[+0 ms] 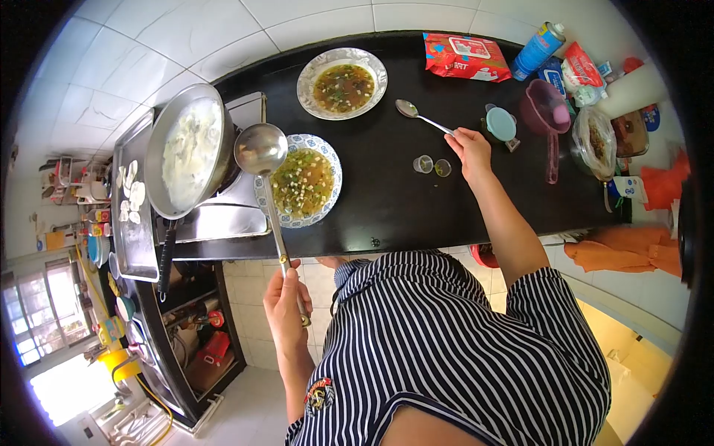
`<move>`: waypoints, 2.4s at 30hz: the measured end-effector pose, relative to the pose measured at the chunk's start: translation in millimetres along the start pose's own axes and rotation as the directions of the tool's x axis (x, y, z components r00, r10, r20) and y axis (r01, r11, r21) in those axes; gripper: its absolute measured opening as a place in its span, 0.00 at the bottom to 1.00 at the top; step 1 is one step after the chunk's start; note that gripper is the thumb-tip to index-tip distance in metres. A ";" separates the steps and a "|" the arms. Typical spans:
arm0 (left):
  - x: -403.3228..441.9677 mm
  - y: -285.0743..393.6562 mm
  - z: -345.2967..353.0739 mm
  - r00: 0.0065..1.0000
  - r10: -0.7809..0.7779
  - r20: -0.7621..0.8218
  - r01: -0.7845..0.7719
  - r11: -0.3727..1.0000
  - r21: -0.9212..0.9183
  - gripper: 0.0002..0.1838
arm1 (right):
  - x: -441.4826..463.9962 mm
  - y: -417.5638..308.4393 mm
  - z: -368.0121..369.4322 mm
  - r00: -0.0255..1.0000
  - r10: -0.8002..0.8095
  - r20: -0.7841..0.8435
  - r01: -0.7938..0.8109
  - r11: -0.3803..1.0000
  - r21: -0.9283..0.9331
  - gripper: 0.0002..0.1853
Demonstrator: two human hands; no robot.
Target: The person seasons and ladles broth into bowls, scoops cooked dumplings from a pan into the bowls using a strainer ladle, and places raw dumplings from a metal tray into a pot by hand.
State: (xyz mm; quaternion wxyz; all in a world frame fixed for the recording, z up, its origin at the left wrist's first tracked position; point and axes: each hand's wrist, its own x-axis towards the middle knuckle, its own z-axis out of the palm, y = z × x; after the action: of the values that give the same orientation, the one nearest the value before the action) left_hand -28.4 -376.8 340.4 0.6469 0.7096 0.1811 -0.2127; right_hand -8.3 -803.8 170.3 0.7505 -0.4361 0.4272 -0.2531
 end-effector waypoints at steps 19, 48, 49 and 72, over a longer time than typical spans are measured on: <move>0.2 11.0 35.6 0.976 -0.004 0.216 0.024 0.996 -0.090 0.22 | -140.0 -1.2 -20.8 0.923 -0.237 0.304 0.350 0.843 -0.408 0.10; 5.0 -2.5 81.4 0.824 0.022 0.566 0.084 0.983 -0.161 0.19 | -234.2 -59.3 32.4 0.637 -0.445 0.629 0.504 0.858 0.097 0.13; 6.0 -7.3 73.2 0.839 0.005 0.544 0.104 0.980 -0.170 0.18 | -230.7 -62.9 34.9 0.707 -0.401 0.582 0.445 0.892 0.073 0.13; -20.5 17.8 -280.2 0.905 0.402 0.142 -0.326 0.867 -0.376 0.15 | -437.4 31.4 271.3 0.529 -0.322 0.785 0.336 0.929 0.155 0.15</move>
State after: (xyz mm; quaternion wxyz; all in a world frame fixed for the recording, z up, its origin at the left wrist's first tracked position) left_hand -17.3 -99.3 386.8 0.8049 0.5797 0.0065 -0.1269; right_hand 4.0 -340.3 396.0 0.7963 -0.5807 -0.0423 -0.1641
